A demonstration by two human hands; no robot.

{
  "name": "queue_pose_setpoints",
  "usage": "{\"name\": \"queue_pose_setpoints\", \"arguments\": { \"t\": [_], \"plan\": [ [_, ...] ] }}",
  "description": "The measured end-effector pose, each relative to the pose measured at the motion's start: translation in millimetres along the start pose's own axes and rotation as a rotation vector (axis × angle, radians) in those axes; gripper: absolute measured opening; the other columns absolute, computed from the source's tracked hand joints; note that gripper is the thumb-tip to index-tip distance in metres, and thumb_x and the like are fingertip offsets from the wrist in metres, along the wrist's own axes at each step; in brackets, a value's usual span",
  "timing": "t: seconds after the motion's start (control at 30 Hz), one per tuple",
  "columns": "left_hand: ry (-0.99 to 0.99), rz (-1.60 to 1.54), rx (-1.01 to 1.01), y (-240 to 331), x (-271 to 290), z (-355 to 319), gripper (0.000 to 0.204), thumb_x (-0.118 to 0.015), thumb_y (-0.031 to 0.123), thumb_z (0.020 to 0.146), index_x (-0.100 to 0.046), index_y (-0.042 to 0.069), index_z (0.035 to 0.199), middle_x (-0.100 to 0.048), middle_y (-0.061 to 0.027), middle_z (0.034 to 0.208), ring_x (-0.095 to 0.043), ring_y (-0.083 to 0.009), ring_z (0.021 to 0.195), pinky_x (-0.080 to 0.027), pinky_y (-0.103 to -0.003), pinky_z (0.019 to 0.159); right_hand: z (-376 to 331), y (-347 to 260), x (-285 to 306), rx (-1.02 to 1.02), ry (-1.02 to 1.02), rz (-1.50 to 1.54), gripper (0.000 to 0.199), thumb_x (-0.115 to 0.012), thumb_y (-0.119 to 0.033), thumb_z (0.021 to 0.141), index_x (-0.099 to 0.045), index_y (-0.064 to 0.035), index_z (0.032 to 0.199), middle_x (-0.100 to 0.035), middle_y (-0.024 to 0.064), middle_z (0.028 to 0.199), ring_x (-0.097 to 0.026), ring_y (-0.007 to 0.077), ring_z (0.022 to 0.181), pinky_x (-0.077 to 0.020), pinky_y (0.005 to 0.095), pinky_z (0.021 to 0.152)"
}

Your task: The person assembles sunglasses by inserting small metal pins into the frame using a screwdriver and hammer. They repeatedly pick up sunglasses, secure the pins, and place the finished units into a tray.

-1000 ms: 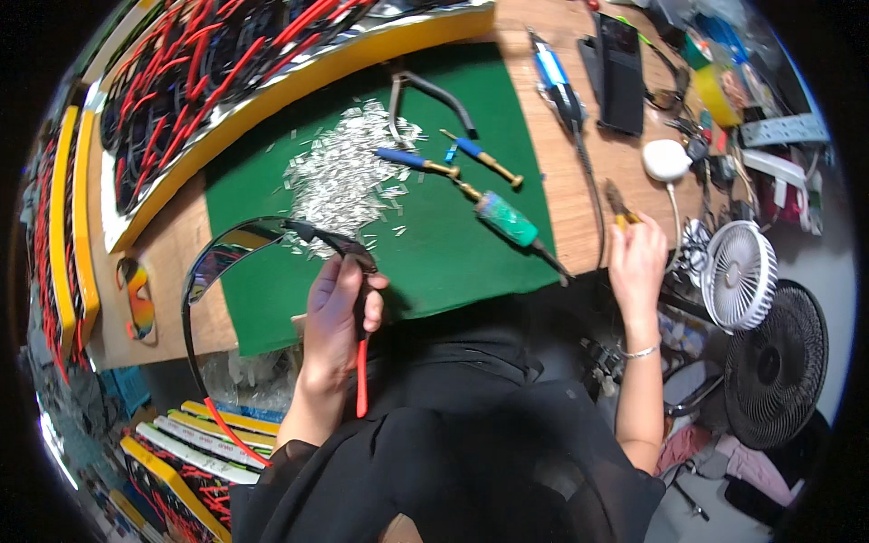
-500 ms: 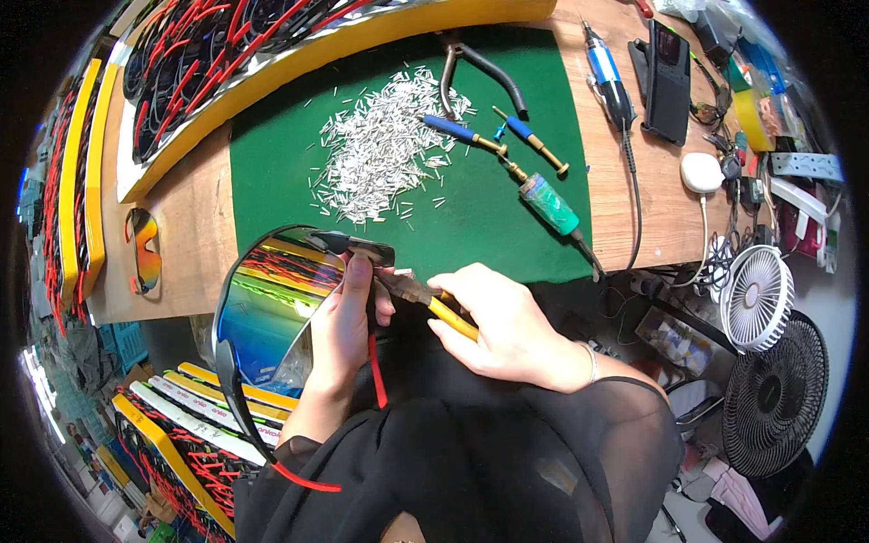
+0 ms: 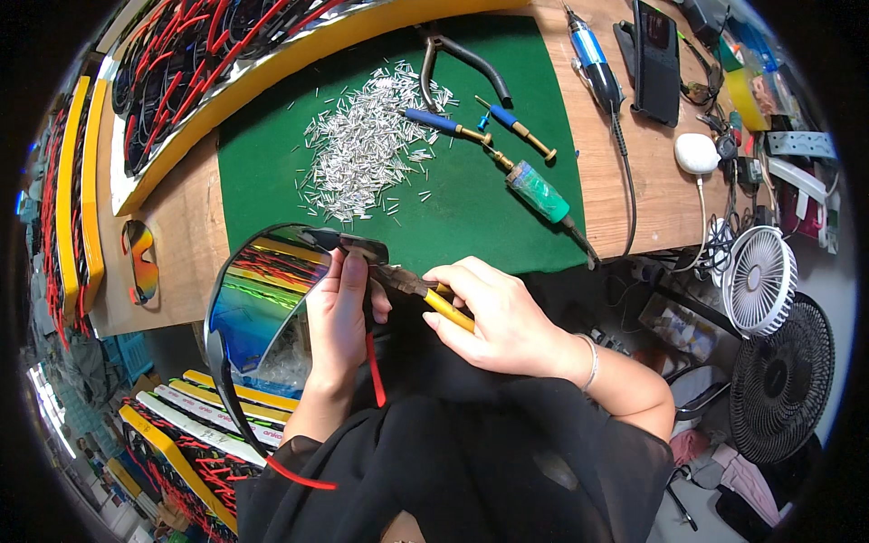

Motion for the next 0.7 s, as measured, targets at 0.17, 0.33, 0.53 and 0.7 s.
{"name": "queue_pose_setpoints", "arguments": {
  "t": [0.17,0.33,0.53,0.7],
  "plan": [
    [-0.001,0.031,0.056,-9,-8,7,0.026,-0.044,0.029,0.093,-0.054,0.004,0.089,-0.049,-0.0009,0.056,-0.041,-0.0060,0.047,-0.032,-0.019,0.046,-4,9,7,-0.025,0.051,-0.003,0.029,-0.064,-0.011,0.075,-0.053,-0.0028,0.100,-0.051,0.0103,0.077,-0.053,0.0210,0.063,-0.0455,0.0294,0.058],
    [0.053,0.133,0.077,-10,4,2,0.027,-0.045,0.031,0.093,-0.053,0.006,0.085,-0.047,-0.0001,0.054,-0.040,-0.0063,0.045,-0.031,-0.020,0.044,-1,8,-1,-0.038,-0.012,-0.018,0.028,-0.063,-0.012,0.075,-0.054,-0.0037,0.100,-0.050,0.0100,0.075,-0.052,0.0212,0.062,-0.0450,0.0297,0.058],
    [0.096,0.240,0.018,-20,20,8,0.026,-0.044,0.029,0.093,-0.050,0.007,0.082,-0.044,0.0011,0.051,-0.039,-0.0060,0.044,-0.028,-0.021,0.041,-1,8,-4,-0.027,-0.019,-0.027,0.029,-0.065,-0.011,0.072,-0.054,-0.0022,0.098,-0.052,0.0109,0.075,-0.055,0.0243,0.065,-0.0462,0.0319,0.059],
    [0.351,-0.121,-0.183,52,61,19,0.019,-0.047,0.024,0.092,-0.053,0.007,0.086,-0.051,0.0013,0.069,-0.034,-0.0020,0.044,-0.023,-0.015,0.037,-29,4,27,0.020,0.212,-0.348,0.034,-0.066,-0.010,0.066,-0.055,-0.0036,0.097,-0.056,0.0113,0.081,-0.057,0.0285,0.069,-0.0479,0.0341,0.062]
  ]
}}
Point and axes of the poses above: each hand's wrist, its own z-axis towards the middle knuckle, its own x-axis out of the back of the hand, y = z × x, the point moved 10 cm from there along z, towards the middle knuckle
